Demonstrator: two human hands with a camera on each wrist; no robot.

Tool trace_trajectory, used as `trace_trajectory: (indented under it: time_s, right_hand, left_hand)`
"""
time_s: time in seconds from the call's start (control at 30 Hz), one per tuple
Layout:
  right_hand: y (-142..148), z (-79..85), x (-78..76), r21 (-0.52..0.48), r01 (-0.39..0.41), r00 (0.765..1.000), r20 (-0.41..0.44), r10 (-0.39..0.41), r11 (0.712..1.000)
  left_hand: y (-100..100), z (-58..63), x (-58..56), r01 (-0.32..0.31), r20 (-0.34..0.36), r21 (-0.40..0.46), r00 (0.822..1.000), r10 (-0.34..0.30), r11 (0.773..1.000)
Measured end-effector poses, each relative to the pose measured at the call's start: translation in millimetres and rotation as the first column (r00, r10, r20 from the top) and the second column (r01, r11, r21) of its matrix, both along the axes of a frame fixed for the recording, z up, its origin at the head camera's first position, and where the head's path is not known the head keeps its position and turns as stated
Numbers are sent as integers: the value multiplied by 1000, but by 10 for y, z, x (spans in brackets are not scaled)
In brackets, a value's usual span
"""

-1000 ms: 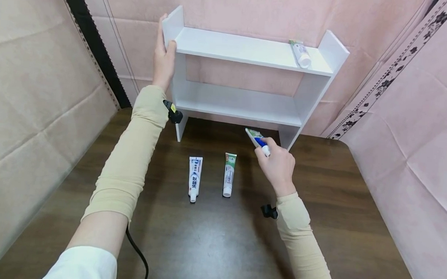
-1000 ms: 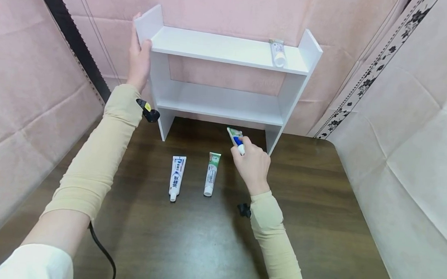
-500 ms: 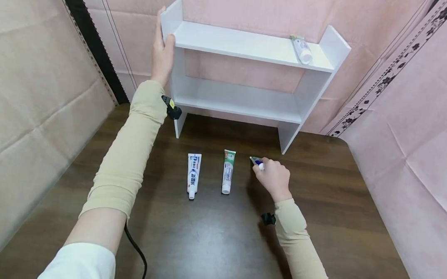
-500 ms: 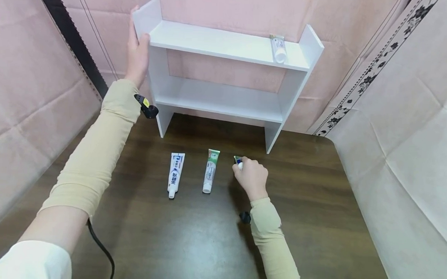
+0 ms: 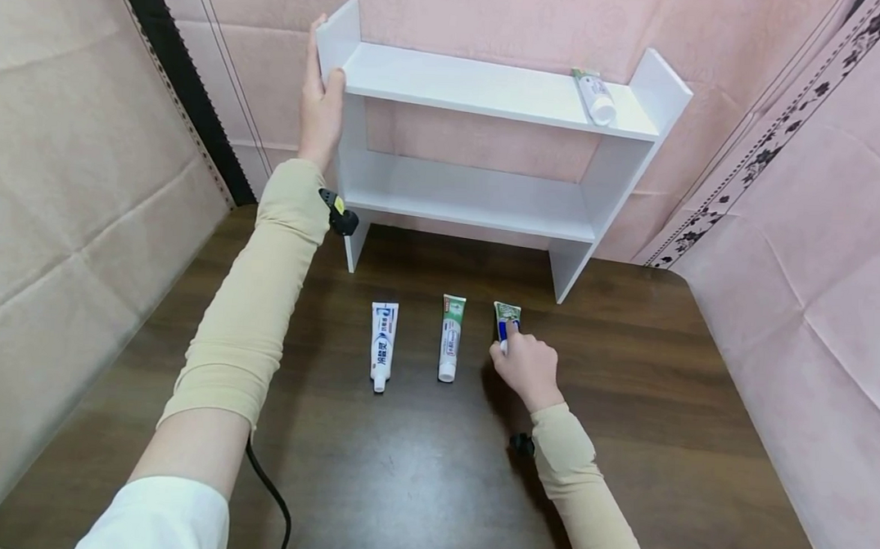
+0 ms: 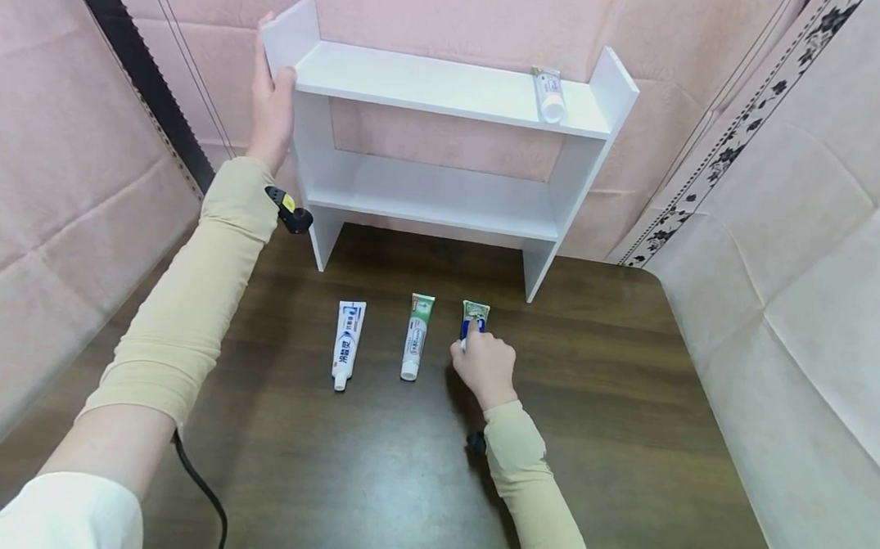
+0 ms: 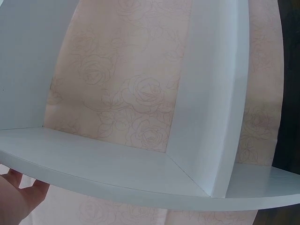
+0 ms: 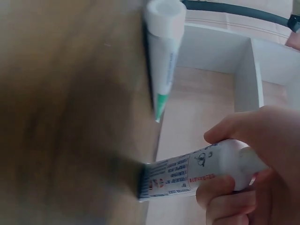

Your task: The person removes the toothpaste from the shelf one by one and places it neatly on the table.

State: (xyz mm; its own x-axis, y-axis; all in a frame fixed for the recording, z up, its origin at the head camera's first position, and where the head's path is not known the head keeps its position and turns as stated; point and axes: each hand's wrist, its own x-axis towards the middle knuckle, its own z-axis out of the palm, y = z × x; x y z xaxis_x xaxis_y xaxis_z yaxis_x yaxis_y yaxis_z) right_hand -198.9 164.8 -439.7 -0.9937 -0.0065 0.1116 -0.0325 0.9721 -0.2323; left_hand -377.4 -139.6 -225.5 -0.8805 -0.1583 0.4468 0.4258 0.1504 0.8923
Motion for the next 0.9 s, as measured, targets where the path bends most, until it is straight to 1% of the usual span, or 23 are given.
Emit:
trace_trajectory:
  time_s: [0.07,0.2,0.3,0.43,0.63,0.8,0.9]
  right_hand:
    - [5,-42,21,-1,-4,1000,24,4,1000]
    - [22,-112,47,-1,-19,999,45,19,1000]
    - [44,-145,59,4,-37,998,48,36,999]
    - [94,-178,73,20,-71,994,85,69,997]
    - [141,-164,59,-11,-88,986,145,88,996]
    - [167,-136,17,5,-90,985,151,88,996]
    - [194,-110,-11,-4,-94,983,155,94,996]
  left_hand:
    - [2,-2,-7,1,3,2,1000,-1,1000]
    - [-1,-2,-10,3,2,-3,1000,-3,1000]
    - [-3,-7,-9,9,-4,-1,1000,-9,1000]
    - [-4,-16,-3,13,1,8,1000,-13,1000]
    - [-14,-4,20,1,-7,4,1000,-1,1000]
    - [1,2,19,4,-3,2,1000,-4,1000]
    - [12,0,16,4,1,5,1000,-4,1000]
